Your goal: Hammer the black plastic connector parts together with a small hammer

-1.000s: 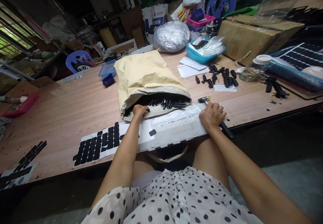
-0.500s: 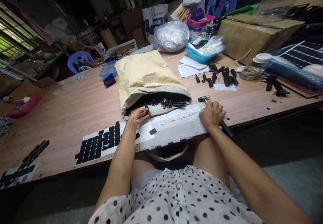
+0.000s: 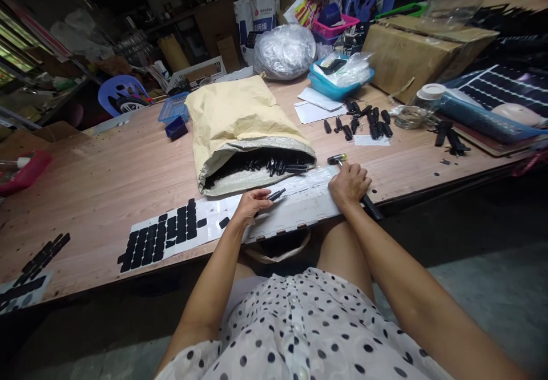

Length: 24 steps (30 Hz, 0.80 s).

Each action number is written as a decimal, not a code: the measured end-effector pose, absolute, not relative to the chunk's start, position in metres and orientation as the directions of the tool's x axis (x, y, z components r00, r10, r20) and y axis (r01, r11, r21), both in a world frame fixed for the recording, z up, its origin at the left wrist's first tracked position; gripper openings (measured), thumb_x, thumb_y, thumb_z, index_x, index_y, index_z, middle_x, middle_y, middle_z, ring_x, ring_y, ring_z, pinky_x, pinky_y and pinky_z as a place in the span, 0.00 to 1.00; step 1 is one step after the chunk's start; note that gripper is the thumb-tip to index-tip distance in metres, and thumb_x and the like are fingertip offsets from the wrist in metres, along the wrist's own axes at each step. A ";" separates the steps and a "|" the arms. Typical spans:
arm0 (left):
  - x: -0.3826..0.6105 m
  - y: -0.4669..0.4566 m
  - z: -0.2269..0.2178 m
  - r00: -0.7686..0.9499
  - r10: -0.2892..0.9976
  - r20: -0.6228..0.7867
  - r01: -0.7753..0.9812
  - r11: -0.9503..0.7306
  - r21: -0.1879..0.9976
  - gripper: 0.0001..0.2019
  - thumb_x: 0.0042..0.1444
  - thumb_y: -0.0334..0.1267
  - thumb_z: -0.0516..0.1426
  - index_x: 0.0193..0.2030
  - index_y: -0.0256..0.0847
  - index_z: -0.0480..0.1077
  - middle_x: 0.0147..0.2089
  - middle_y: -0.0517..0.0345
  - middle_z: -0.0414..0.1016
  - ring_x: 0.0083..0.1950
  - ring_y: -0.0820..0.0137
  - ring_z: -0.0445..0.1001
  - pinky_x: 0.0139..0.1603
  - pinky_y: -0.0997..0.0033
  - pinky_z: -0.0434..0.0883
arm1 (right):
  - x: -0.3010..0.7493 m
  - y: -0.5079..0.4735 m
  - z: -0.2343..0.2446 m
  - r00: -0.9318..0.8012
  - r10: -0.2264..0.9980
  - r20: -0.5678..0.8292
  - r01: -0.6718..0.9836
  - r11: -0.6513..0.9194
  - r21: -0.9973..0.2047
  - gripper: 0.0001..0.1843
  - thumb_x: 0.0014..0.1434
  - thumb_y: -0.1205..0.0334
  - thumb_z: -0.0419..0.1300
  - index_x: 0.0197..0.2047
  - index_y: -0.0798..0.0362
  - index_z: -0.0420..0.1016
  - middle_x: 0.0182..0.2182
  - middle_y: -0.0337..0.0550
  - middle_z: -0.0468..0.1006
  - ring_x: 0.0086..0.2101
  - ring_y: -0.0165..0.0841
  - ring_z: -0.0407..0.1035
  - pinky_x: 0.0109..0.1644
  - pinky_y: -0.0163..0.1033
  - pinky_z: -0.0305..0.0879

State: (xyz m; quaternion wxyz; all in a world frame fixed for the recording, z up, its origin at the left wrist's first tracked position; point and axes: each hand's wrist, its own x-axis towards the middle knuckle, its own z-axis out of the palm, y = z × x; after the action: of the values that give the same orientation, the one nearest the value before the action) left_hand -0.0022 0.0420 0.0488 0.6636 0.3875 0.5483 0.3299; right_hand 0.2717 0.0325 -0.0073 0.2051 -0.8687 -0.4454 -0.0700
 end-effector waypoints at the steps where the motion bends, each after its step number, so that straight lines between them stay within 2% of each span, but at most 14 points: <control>1: -0.001 0.040 0.047 0.182 0.870 -0.458 0.006 0.465 0.885 0.19 0.29 0.24 0.72 0.34 0.35 0.81 0.32 0.58 0.80 0.32 0.74 0.75 0.36 0.73 0.73 | 0.272 0.033 -0.008 0.595 0.742 0.310 0.802 -0.520 -0.294 0.14 0.62 0.67 0.53 0.49 0.57 0.75 0.46 0.59 0.74 0.47 0.48 0.63 0.45 0.47 0.53; 6: 0.003 0.032 0.039 0.169 0.901 -0.400 0.134 0.381 0.915 0.14 0.35 0.28 0.69 0.33 0.37 0.80 0.31 0.59 0.79 0.31 0.72 0.75 0.38 0.71 0.75 | 0.273 0.034 -0.011 0.591 0.735 0.330 0.805 -0.514 -0.296 0.14 0.61 0.68 0.53 0.49 0.58 0.74 0.45 0.60 0.74 0.47 0.48 0.63 0.45 0.47 0.53; 9: 0.006 0.024 0.038 0.125 0.929 -0.349 0.317 0.296 0.901 0.11 0.41 0.30 0.67 0.35 0.38 0.81 0.29 0.61 0.79 0.31 0.71 0.75 0.36 0.71 0.74 | 0.273 0.034 -0.009 0.592 0.737 0.326 0.805 -0.515 -0.296 0.15 0.61 0.69 0.52 0.49 0.58 0.74 0.45 0.60 0.74 0.47 0.48 0.63 0.45 0.48 0.53; 14: 0.009 0.014 0.044 0.124 0.978 -0.169 0.661 0.046 0.749 0.08 0.47 0.30 0.64 0.36 0.40 0.82 0.35 0.57 0.82 0.38 0.67 0.78 0.47 0.65 0.75 | 0.272 0.034 -0.008 0.593 0.742 0.312 0.803 -0.514 -0.302 0.15 0.62 0.68 0.52 0.49 0.58 0.74 0.46 0.61 0.74 0.47 0.49 0.63 0.45 0.48 0.54; 17: 0.010 0.013 0.051 0.178 0.969 -0.171 0.734 -0.015 0.679 0.10 0.48 0.30 0.64 0.39 0.40 0.82 0.39 0.54 0.83 0.41 0.64 0.79 0.50 0.63 0.76 | 0.272 0.035 -0.009 0.597 0.740 0.311 0.800 -0.518 -0.303 0.15 0.62 0.68 0.52 0.50 0.57 0.73 0.47 0.60 0.73 0.48 0.48 0.62 0.46 0.47 0.53; 24: 0.007 0.013 0.050 0.239 0.954 -0.182 0.792 -0.083 0.605 0.19 0.49 0.27 0.62 0.47 0.43 0.83 0.43 0.55 0.80 0.40 0.65 0.78 0.49 0.65 0.77 | 0.274 0.034 -0.012 0.591 0.742 0.315 0.803 -0.507 -0.314 0.15 0.63 0.67 0.52 0.51 0.56 0.72 0.47 0.59 0.72 0.48 0.48 0.61 0.46 0.47 0.52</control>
State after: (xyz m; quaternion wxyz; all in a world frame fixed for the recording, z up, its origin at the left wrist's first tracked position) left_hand 0.0069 0.0127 0.0497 0.3082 0.7241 0.6029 0.1312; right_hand 0.2735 0.0345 -0.0123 0.2174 -0.8651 -0.4466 -0.0698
